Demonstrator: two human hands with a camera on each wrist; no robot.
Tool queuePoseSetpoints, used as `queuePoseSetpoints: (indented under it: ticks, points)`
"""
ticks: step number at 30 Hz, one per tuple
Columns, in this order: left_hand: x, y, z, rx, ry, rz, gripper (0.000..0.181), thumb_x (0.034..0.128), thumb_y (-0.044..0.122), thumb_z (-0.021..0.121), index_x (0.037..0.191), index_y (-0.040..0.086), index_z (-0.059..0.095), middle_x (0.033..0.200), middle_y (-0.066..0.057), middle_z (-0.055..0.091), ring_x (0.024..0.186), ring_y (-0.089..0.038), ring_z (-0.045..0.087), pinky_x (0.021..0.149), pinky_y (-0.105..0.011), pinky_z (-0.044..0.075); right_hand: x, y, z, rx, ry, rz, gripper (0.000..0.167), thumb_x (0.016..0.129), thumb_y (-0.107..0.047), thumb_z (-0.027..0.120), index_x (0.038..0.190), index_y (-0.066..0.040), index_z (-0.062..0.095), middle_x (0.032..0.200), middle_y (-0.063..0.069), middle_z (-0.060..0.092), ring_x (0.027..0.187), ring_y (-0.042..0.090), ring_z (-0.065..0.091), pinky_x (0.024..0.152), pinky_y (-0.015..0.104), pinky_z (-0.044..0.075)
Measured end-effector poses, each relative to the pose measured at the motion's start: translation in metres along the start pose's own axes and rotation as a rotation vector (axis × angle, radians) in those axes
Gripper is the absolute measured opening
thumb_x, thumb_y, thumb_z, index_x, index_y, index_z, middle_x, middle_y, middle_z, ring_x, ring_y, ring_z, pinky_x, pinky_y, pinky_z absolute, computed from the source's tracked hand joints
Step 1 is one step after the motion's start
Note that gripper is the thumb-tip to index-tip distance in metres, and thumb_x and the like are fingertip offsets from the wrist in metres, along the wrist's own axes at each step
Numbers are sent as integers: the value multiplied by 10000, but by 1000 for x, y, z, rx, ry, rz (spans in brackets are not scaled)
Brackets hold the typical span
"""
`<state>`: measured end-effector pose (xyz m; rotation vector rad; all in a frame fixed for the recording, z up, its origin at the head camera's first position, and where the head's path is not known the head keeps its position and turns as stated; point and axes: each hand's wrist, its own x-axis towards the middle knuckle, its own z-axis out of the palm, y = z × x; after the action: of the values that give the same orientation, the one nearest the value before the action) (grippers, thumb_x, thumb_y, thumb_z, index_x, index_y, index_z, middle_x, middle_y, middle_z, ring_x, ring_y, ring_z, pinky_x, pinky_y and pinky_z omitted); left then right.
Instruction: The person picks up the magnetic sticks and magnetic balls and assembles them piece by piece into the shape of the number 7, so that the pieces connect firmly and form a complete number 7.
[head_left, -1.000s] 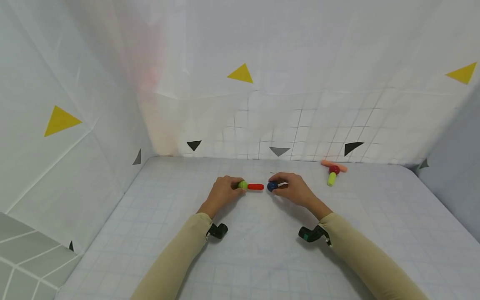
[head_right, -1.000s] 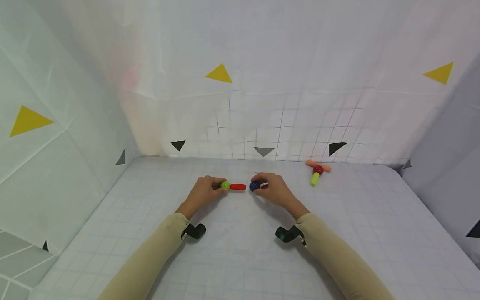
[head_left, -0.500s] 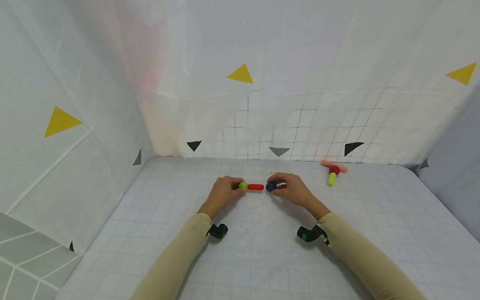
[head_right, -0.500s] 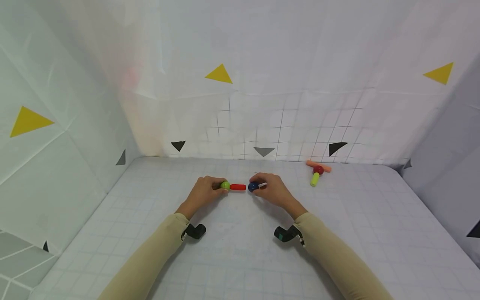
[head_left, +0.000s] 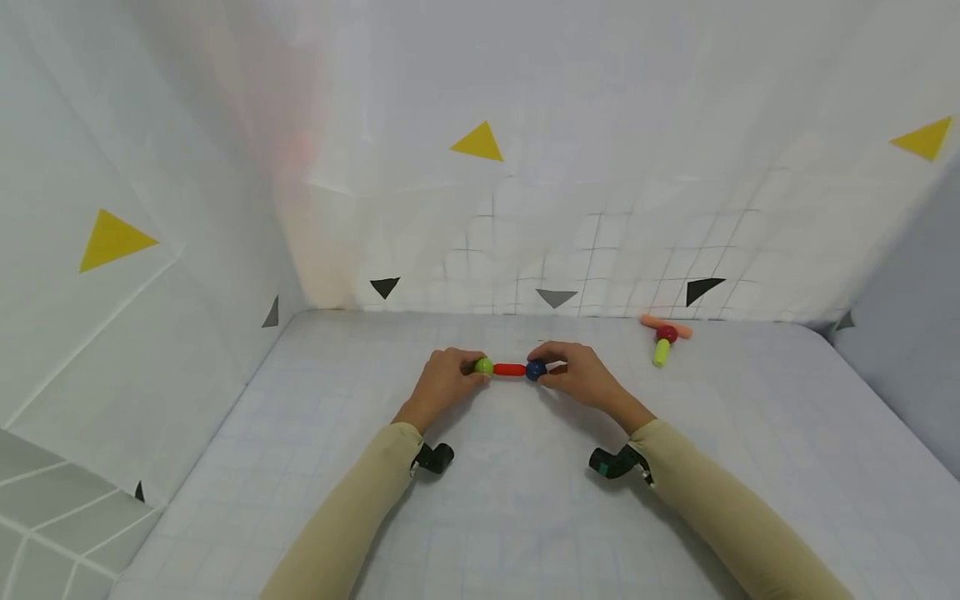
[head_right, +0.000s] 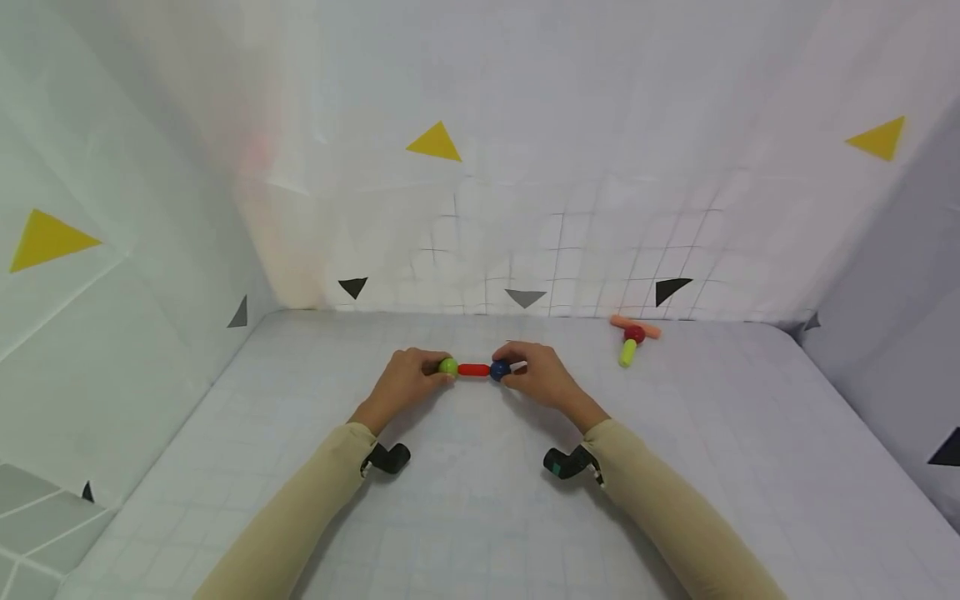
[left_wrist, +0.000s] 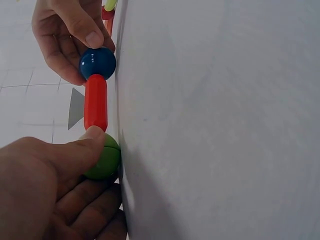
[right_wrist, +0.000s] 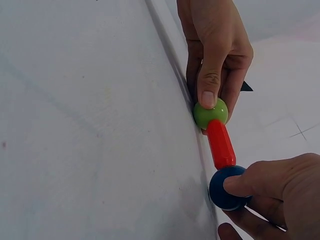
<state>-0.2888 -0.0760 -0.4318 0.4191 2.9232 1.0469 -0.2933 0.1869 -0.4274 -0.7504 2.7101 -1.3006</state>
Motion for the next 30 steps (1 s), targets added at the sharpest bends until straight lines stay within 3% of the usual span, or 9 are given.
queuePoseSetpoints:
  ticks: [9, 16, 22, 30]
  points:
    - [2, 0, -2, 9, -10, -4, 403, 934, 231, 820, 1316, 126, 744, 1165, -20, 735, 1093, -210, 618, 1040, -432, 489, 2, 0, 1, -4, 11, 14, 361, 906, 29, 765, 1259, 3, 696, 1237, 121, 694, 1152, 307, 657, 955, 434, 560]
    - [1, 1, -2, 11, 3, 8, 408, 934, 221, 820, 1318, 109, 739, 1179, -43, 732, 1101, -219, 623, 1029, -426, 498, 1, 1, 2, -42, 27, 44, 402, 902, -67, 820, 1272, 5, 679, 1193, 96, 699, 1095, 281, 661, 943, 430, 564]
    - [1, 1, -2, 13, 14, 14, 419, 927, 223, 827, 1317, 99, 737, 1192, -58, 732, 1109, -223, 632, 1018, -426, 508, 1, 0, 4, -80, 43, 59, 356, 899, -109, 838, 1220, -35, 705, 1102, 56, 714, 1033, 244, 669, 905, 414, 577]
    - [1, 1, -2, 13, 11, 12, 431, 927, 226, 827, 1325, 95, 731, 1199, -70, 730, 1116, -229, 633, 1017, -421, 509, 0, 0, 4, -88, 59, 43, 340, 897, -110, 840, 1201, -31, 710, 1105, 63, 715, 1027, 247, 674, 883, 410, 582]
